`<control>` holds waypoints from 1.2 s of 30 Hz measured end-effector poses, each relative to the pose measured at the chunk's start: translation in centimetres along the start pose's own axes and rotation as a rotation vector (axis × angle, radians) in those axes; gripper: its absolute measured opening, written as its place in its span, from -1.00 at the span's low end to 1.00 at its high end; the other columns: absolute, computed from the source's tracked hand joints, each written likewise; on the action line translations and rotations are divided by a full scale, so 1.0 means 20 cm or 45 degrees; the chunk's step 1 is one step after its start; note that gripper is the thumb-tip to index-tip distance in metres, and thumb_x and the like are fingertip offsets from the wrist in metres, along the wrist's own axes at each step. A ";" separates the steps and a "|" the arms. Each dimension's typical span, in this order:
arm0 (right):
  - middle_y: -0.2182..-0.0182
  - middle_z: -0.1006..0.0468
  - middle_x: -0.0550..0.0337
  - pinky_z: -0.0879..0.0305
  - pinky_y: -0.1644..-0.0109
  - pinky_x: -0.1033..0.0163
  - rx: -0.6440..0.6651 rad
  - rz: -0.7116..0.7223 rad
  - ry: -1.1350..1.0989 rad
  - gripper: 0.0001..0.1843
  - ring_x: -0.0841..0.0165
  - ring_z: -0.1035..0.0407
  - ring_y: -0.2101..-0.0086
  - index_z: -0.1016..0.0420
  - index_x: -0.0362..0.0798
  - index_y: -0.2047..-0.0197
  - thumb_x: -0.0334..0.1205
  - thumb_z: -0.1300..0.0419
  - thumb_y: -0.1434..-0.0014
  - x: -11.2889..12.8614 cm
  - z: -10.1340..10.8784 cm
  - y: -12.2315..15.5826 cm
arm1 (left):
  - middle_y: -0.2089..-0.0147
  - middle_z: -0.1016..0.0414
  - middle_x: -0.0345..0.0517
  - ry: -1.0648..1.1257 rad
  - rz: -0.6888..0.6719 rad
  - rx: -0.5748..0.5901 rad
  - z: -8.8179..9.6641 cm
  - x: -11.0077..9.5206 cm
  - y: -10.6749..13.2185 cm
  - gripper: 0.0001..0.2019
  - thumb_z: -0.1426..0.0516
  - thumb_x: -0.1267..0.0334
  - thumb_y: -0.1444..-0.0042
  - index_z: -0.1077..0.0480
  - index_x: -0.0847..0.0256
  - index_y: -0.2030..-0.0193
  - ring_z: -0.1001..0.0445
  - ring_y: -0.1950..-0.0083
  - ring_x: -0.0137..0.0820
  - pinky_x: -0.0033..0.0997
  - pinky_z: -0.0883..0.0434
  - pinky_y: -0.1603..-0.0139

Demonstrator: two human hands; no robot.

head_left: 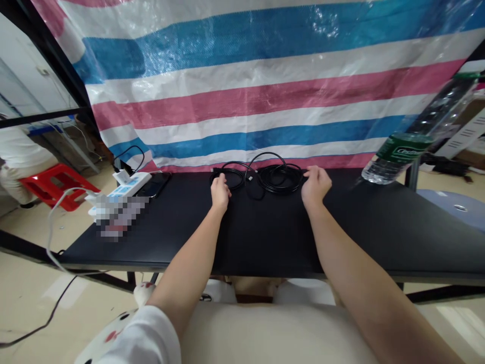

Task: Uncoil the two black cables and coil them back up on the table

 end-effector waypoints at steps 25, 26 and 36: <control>0.57 -0.34 0.25 -0.34 0.39 0.16 -0.004 -0.410 -0.086 -0.87 0.33 -0.32 0.53 -0.18 0.04 0.51 -0.19 -0.08 0.00 -0.07 0.03 -0.10 | 0.76 -0.03 -0.40 -0.050 -0.218 -0.150 0.11 -0.09 -0.07 -0.61 -0.09 0.07 -0.19 -0.21 0.19 0.61 -0.09 0.76 -0.59 -0.58 -0.06 0.70; 0.62 -0.27 0.29 -0.28 0.49 0.20 -0.009 -0.439 -0.246 -0.80 0.37 -0.25 0.61 -0.11 0.06 0.52 -0.10 -0.03 -0.05 -0.06 0.03 -0.10 | 0.77 0.04 -0.43 0.016 -0.206 -0.214 0.12 -0.10 -0.08 -0.57 -0.06 0.04 -0.21 -0.14 0.16 0.62 -0.03 0.77 -0.60 -0.59 -0.03 0.71; 0.71 0.32 0.34 0.18 0.68 0.29 -0.316 -0.744 -1.091 -0.49 0.42 0.25 0.69 0.29 0.05 0.59 0.24 0.52 -0.19 -0.02 0.17 -0.12 | 0.67 0.31 -0.42 0.554 -0.070 -0.472 0.34 -0.19 -0.18 -0.53 0.22 -0.06 -0.32 0.17 0.12 0.56 0.12 0.73 -0.59 -0.60 -0.03 0.71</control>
Point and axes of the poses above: each hand's wrist, its own y-axis away from the middle knuckle, its own z-axis out of the back of the hand, x = y × z, the point moved 2 cm from there along -y, towards the middle knuckle
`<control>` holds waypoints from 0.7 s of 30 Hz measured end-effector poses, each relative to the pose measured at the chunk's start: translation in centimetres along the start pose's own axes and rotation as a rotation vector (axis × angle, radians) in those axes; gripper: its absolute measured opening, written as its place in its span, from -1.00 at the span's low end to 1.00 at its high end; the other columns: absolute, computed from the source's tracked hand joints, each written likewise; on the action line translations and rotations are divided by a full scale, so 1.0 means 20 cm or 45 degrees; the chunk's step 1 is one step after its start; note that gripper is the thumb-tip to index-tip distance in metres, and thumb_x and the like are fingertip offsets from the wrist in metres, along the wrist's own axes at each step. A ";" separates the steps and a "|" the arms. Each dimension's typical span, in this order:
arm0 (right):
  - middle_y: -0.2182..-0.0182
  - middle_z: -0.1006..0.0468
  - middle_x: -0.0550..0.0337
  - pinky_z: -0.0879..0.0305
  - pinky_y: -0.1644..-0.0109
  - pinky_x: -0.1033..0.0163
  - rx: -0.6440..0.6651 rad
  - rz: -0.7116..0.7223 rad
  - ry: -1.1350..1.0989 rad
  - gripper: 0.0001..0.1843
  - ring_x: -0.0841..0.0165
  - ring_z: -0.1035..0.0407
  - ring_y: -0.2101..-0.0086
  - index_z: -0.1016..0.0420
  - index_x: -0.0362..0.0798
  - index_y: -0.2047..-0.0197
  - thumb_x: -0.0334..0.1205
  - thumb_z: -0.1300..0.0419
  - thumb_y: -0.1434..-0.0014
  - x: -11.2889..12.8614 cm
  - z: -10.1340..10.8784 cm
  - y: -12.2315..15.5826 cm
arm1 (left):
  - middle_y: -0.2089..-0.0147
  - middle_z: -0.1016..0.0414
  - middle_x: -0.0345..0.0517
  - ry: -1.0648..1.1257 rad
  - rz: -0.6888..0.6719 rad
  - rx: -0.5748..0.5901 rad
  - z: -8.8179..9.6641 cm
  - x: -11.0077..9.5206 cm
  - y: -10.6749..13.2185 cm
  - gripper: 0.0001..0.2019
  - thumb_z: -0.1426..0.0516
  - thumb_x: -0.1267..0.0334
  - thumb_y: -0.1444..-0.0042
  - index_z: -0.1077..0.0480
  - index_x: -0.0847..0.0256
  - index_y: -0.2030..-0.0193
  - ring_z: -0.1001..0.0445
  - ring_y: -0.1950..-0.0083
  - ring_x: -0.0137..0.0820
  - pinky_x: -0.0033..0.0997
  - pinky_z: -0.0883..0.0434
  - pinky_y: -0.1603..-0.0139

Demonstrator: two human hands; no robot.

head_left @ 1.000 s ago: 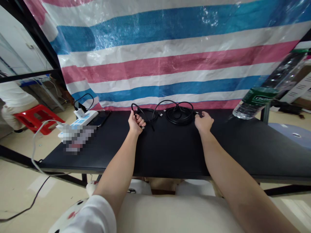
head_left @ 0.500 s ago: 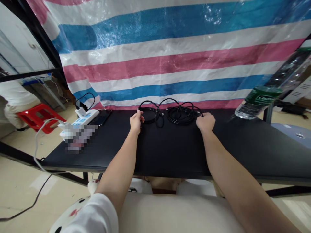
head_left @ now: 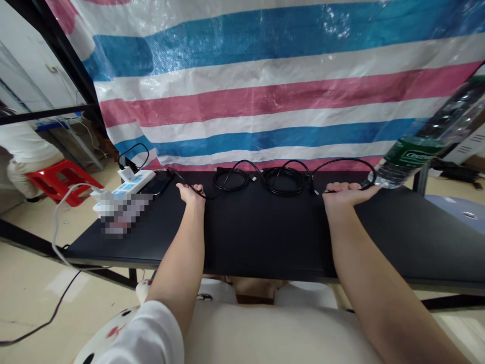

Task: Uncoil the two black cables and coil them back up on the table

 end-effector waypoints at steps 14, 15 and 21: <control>0.71 -0.23 0.40 -0.04 0.65 0.38 0.557 0.183 0.550 -0.66 0.49 -0.13 0.72 -0.24 0.02 0.48 0.09 -0.12 -0.11 -0.14 -0.11 0.07 | 0.70 -0.20 -0.27 -0.985 -0.643 0.093 -0.05 0.07 0.09 -0.69 -0.09 0.18 -0.12 -0.33 0.16 0.63 -0.31 0.57 -0.42 -0.47 -0.22 0.46; 0.67 -0.34 0.35 -0.06 0.63 0.37 0.598 0.205 0.621 -0.68 0.49 -0.16 0.70 -0.26 0.01 0.48 0.06 -0.18 -0.06 -0.15 -0.11 0.08 | 0.70 -0.21 -0.26 -1.054 -0.679 0.098 -0.05 0.06 0.09 -0.70 -0.11 0.19 -0.09 -0.34 0.15 0.64 -0.34 0.54 -0.40 -0.46 -0.23 0.43; 0.62 -0.47 0.26 -0.27 0.37 0.26 0.840 0.459 1.090 -0.76 0.39 -0.33 0.55 -0.41 -0.03 0.53 -0.05 -0.29 0.07 -0.17 -0.14 0.17 | 0.62 -0.37 -0.25 -1.153 -0.740 0.205 -0.07 0.06 0.13 -0.80 -0.15 0.19 -0.06 -0.45 0.15 0.53 -0.43 0.46 -0.39 -0.47 -0.30 0.33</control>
Point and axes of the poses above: each hand's wrist, its own y-axis away from the middle knuckle, its own z-axis out of the back of the hand, x = y × z, the point moved 2 cm from there along -y, towards the middle knuckle
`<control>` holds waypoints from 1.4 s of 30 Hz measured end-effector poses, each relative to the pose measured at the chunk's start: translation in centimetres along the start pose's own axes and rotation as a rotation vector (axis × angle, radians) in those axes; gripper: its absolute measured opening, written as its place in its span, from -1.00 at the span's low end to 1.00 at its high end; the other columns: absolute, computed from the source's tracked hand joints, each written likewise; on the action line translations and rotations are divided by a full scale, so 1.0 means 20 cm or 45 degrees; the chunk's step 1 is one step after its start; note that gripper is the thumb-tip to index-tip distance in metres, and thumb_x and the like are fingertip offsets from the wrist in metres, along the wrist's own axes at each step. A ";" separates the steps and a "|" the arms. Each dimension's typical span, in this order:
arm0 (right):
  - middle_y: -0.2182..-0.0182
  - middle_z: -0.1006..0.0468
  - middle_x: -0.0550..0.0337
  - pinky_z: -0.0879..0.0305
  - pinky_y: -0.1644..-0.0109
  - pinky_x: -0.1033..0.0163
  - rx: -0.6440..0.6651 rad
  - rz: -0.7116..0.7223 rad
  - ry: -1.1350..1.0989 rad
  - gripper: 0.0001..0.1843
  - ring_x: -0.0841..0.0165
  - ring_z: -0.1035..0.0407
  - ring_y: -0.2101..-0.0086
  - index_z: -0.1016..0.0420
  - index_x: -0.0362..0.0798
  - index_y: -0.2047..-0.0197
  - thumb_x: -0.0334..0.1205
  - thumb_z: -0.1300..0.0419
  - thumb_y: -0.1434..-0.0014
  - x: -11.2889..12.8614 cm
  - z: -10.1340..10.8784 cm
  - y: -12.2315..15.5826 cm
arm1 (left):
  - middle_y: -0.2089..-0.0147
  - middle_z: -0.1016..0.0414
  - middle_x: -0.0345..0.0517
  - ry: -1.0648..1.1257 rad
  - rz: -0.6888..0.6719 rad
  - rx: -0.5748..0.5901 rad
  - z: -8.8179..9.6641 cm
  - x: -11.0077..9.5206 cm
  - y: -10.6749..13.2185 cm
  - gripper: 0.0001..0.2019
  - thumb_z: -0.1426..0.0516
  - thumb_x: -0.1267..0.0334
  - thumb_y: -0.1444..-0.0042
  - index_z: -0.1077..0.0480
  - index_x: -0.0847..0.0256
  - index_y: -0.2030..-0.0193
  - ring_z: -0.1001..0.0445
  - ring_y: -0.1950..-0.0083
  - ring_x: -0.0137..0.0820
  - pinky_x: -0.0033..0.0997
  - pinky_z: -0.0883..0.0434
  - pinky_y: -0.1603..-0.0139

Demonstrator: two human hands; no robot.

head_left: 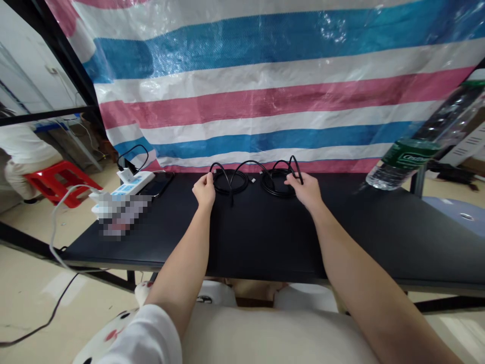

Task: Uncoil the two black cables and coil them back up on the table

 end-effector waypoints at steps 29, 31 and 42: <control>0.71 -0.26 0.35 -0.13 0.54 0.32 0.131 0.157 -0.394 -0.40 0.48 -0.13 0.64 -0.11 0.03 0.63 0.32 -0.31 0.21 0.01 -0.18 0.08 | 0.72 -0.18 -0.25 -0.340 -0.179 0.249 -0.13 -0.11 0.21 -0.54 -0.08 0.15 -0.12 -0.07 0.12 0.76 -0.30 0.53 -0.43 -0.43 -0.21 0.37; 0.63 -0.37 0.34 -0.19 0.48 0.31 0.186 0.189 -0.348 -0.43 0.49 -0.17 0.60 -0.18 0.01 0.61 0.20 -0.42 0.34 0.03 -0.21 0.12 | 0.69 -0.23 -0.23 -0.394 -0.191 0.309 -0.15 -0.12 0.22 -0.55 -0.05 0.17 -0.15 -0.08 0.13 0.74 -0.33 0.51 -0.43 -0.43 -0.21 0.36; 0.64 -0.36 0.26 -0.08 0.57 0.27 0.237 0.096 -0.624 -0.38 0.46 -0.13 0.66 -0.05 0.06 0.59 0.47 -0.04 0.06 0.03 -0.25 0.14 | 0.30 -0.59 0.17 -0.888 -0.182 0.612 -0.19 -0.13 0.28 -0.64 0.03 0.20 -0.23 -0.51 0.22 0.46 -0.54 0.20 -0.20 -0.37 -0.28 0.27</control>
Point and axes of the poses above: each hand's wrist, its own y-axis away from the middle knuckle, its own z-axis out of the back of the hand, x = y × z, the point moved 2 cm from there along -y, towards the middle knuckle
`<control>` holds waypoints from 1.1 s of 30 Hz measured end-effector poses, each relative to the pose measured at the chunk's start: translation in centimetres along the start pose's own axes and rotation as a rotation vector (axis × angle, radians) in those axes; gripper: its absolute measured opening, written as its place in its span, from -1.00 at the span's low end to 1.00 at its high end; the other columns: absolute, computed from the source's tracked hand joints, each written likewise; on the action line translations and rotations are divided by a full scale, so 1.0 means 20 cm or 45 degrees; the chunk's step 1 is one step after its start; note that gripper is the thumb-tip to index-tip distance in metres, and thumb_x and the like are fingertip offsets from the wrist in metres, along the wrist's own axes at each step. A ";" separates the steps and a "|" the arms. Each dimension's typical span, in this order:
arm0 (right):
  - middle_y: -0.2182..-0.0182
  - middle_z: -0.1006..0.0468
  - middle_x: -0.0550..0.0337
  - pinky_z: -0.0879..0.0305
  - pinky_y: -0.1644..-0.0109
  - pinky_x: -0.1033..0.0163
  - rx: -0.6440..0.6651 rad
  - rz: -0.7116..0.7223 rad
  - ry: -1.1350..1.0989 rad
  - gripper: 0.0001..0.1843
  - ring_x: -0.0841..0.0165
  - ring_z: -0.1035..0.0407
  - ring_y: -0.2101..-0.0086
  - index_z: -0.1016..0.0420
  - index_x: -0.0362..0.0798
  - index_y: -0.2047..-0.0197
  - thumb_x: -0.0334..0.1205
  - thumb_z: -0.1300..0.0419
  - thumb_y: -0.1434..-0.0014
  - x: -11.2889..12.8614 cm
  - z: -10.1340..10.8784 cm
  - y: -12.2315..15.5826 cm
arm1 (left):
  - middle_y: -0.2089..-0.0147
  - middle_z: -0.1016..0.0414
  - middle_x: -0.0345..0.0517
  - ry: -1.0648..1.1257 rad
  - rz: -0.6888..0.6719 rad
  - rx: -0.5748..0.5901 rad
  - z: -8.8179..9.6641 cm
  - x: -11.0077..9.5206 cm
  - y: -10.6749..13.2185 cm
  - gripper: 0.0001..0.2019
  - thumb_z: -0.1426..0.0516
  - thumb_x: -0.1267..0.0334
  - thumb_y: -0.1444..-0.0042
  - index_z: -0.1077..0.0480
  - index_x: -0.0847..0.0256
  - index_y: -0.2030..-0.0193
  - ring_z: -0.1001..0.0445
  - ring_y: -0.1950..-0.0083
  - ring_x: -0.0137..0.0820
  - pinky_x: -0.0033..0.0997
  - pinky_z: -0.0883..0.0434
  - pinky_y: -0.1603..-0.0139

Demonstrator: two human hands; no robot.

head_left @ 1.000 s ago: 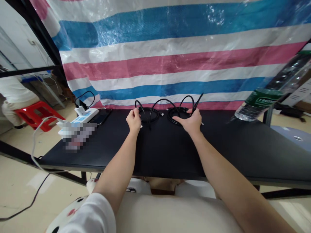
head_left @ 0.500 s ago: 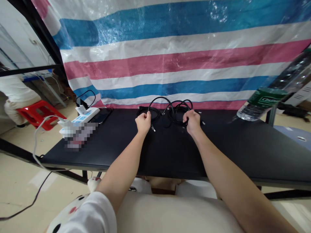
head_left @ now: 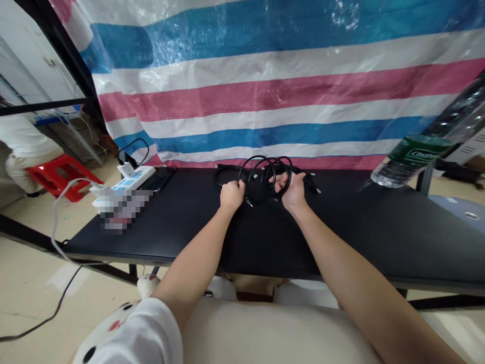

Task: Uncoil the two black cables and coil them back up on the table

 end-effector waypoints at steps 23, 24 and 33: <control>0.79 0.04 0.45 0.00 0.67 0.32 0.176 -0.295 -0.104 -0.54 0.50 0.03 0.73 0.03 0.08 0.63 0.00 -0.25 0.11 0.09 -0.01 0.01 | 0.47 -0.43 -0.12 1.850 0.226 0.702 -0.08 -0.02 0.00 -0.85 -0.12 0.18 -0.09 -0.38 0.22 0.34 -0.48 0.42 -0.38 -0.33 -0.47 0.32; 0.79 0.01 0.46 -0.01 0.67 0.32 0.129 -0.296 -0.060 -0.56 0.50 0.00 0.73 -0.01 0.07 0.62 -0.02 -0.27 0.12 0.07 -0.02 0.01 | 0.52 -0.37 -0.16 1.903 0.223 0.670 -0.07 -0.02 -0.01 -0.87 -0.10 0.22 -0.10 -0.37 0.23 0.37 -0.43 0.47 -0.42 -0.34 -0.47 0.32; 0.69 -0.36 0.33 -0.06 0.69 0.33 -0.052 -0.387 0.254 -0.63 0.47 -0.14 0.73 -0.26 0.02 0.54 0.08 -0.29 0.09 -0.02 -0.11 0.06 | 0.58 -0.14 -0.34 1.991 0.188 0.098 -0.10 0.03 -0.07 -0.73 -0.15 0.25 -0.16 -0.22 0.21 0.52 -0.11 0.62 -0.64 -0.60 -0.27 0.55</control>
Point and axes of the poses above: each hand's wrist, its own y-axis away from the middle knuckle, its own z-axis out of the back of the hand, x = y × z, the point moved 2 cm from there along -y, towards the middle knuckle
